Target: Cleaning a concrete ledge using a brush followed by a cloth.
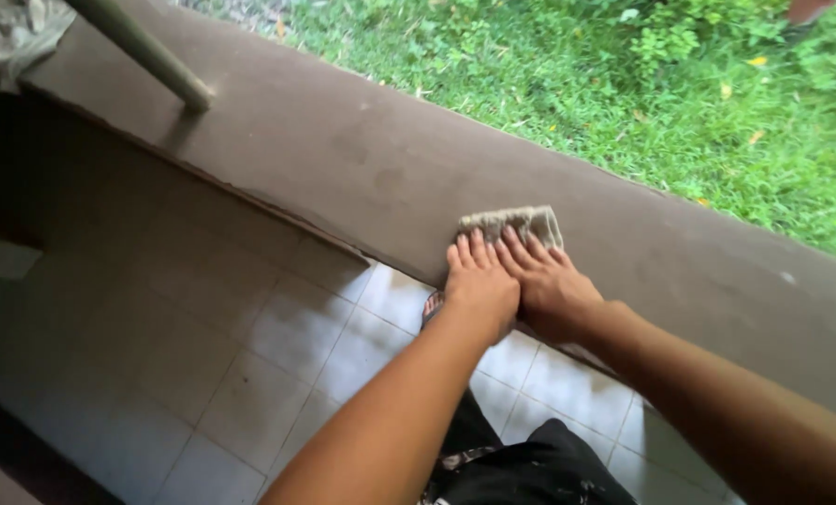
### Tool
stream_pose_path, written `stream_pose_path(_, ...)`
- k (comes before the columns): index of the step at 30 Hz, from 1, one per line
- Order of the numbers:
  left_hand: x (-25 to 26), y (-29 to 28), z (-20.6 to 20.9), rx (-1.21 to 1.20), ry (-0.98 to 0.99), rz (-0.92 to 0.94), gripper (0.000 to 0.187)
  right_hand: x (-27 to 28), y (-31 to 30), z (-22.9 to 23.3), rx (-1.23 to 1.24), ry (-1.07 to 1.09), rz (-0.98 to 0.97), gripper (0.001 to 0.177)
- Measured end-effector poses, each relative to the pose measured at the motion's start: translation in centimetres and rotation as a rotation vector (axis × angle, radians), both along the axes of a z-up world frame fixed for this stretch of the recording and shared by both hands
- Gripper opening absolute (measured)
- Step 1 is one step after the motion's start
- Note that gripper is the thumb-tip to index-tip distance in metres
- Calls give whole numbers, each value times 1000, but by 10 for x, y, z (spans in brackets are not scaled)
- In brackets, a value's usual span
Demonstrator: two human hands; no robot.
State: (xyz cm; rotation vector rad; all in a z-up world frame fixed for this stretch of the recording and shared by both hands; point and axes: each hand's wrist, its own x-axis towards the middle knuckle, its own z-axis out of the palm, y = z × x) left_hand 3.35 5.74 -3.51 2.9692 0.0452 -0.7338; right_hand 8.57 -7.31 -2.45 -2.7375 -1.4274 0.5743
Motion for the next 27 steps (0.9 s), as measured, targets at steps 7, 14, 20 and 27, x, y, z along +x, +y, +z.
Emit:
stream_pose_path(7,75,105,12,13,-39,80,79,89,114,-4,-28,13,55,88)
stream_pose_path(14,97,129,35,27,20,87,86,114,137,0,-55,-38,107,91)
stream_pose_path(20,53,52,24,72,56,-8,80,54,60,12,-40,-1,30,91)
stream_pose_path(27,-14,-56,21,10,26,-28,79,-28,-47,31,-16,62,-92,82)
